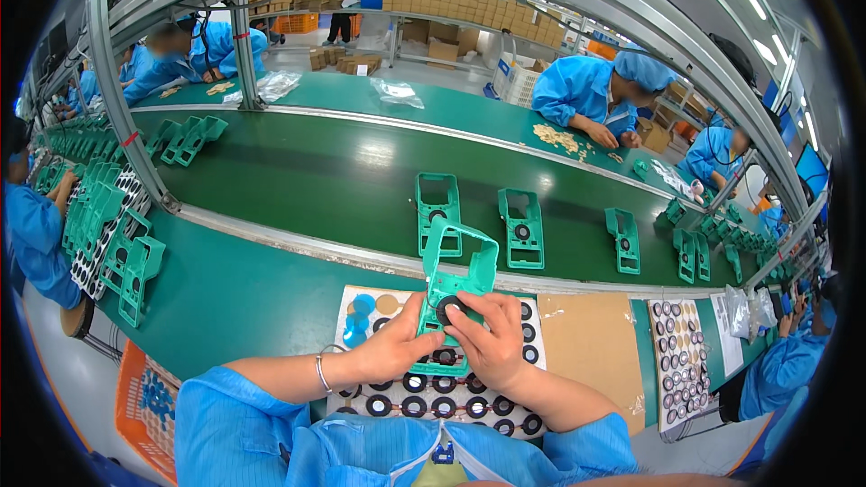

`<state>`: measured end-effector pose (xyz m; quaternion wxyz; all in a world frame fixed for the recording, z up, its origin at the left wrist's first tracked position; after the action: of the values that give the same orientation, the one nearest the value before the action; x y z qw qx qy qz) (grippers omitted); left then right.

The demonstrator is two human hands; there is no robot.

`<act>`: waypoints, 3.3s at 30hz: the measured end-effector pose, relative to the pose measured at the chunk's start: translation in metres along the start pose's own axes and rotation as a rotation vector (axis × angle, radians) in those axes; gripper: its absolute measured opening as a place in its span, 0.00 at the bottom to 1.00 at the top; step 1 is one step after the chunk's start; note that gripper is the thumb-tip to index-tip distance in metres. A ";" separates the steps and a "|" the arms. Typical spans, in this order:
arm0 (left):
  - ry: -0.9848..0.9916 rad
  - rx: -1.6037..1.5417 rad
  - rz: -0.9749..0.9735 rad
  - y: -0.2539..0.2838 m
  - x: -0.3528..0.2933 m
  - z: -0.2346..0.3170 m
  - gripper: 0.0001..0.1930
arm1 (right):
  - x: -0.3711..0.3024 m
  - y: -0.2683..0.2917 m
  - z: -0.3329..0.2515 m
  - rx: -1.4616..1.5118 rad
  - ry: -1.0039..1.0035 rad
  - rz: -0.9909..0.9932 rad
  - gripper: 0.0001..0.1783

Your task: The person peels a blue adhesive circle from a sheet, presses it onto a speaker, and then fits the speaker into a green plastic housing. This process is repeated multiple times, with the assembled units being placed back onto the conveyor belt.

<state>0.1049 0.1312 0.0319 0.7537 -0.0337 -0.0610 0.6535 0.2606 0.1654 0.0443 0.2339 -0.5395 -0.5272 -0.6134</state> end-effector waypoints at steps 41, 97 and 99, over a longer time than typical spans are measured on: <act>-0.204 0.408 0.145 0.000 0.008 -0.012 0.16 | -0.020 -0.015 0.025 0.820 -1.221 -0.245 0.14; -0.699 1.563 0.052 -0.006 0.059 -0.024 0.05 | -0.027 -0.019 0.050 0.357 -0.604 0.013 0.09; -0.495 1.194 0.179 0.000 0.053 0.000 0.04 | -0.027 -0.019 0.052 0.549 -0.811 0.075 0.07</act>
<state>0.1126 0.1832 0.0343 0.5490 0.5374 0.1438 0.6238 0.2736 0.2110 0.0054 0.1649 -0.6720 -0.6983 -0.1835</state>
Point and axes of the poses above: each hand's wrist, its own x-axis towards the middle knuckle, its own y-axis out of the back of the hand, z = x × y, the point moved 2 cm from there along x, towards the middle knuckle, and after that the axes turned 12 degrees about z, right-handed, at the moved point
